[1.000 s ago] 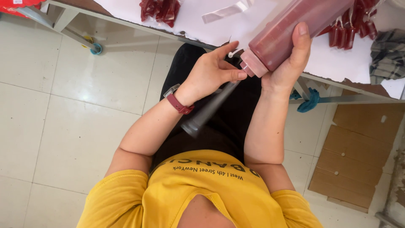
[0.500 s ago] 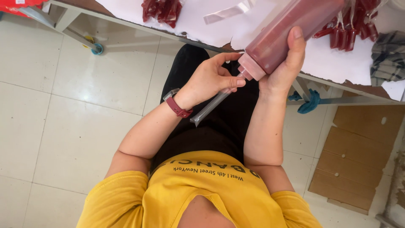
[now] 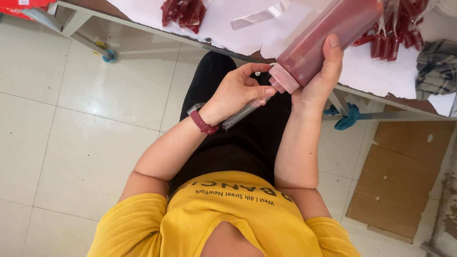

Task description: The person fills small plastic tubes with liquid using a squeeze bottle and ties the filled tubes by hand.

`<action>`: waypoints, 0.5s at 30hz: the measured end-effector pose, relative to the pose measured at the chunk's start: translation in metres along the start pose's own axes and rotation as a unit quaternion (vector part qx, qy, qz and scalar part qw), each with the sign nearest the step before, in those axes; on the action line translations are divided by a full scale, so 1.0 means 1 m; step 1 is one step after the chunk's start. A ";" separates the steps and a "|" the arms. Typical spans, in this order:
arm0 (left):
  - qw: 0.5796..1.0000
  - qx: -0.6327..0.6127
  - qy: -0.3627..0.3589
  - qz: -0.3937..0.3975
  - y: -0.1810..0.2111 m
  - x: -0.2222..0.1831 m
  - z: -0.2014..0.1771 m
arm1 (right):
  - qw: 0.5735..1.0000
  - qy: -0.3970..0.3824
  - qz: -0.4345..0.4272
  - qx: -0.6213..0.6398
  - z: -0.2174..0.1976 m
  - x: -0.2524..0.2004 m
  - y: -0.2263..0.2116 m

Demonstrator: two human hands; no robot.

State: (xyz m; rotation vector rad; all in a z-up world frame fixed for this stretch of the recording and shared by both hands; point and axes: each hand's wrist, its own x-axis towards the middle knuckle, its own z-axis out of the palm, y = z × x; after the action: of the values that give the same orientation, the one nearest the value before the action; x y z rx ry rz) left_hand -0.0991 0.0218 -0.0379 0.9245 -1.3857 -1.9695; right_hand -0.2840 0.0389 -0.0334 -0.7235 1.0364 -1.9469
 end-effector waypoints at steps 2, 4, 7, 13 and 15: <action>0.999 -0.024 -0.009 0.044 -0.005 0.001 0.002 | 1.000 0.007 -0.007 -0.017 -0.001 0.001 0.001; 0.996 -0.006 -0.042 0.083 -0.006 -0.002 -0.004 | 1.000 0.011 -0.010 -0.015 0.000 0.002 0.000; 0.998 0.012 -0.032 0.060 -0.001 -0.001 -0.006 | 1.000 0.012 0.007 0.012 0.002 0.001 -0.001; 1.000 0.012 -0.005 -0.002 -0.005 0.001 -0.006 | 1.000 0.015 0.008 0.009 0.002 -0.001 0.005; 0.999 0.000 -0.020 0.037 -0.009 0.002 -0.007 | 1.000 0.013 -0.005 -0.011 0.002 0.000 0.006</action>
State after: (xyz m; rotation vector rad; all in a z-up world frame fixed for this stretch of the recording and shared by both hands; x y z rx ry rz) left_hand -0.0947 0.0192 -0.0488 0.8264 -1.4223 -1.9406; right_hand -0.2801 0.0360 -0.0374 -0.7186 1.0731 -1.9600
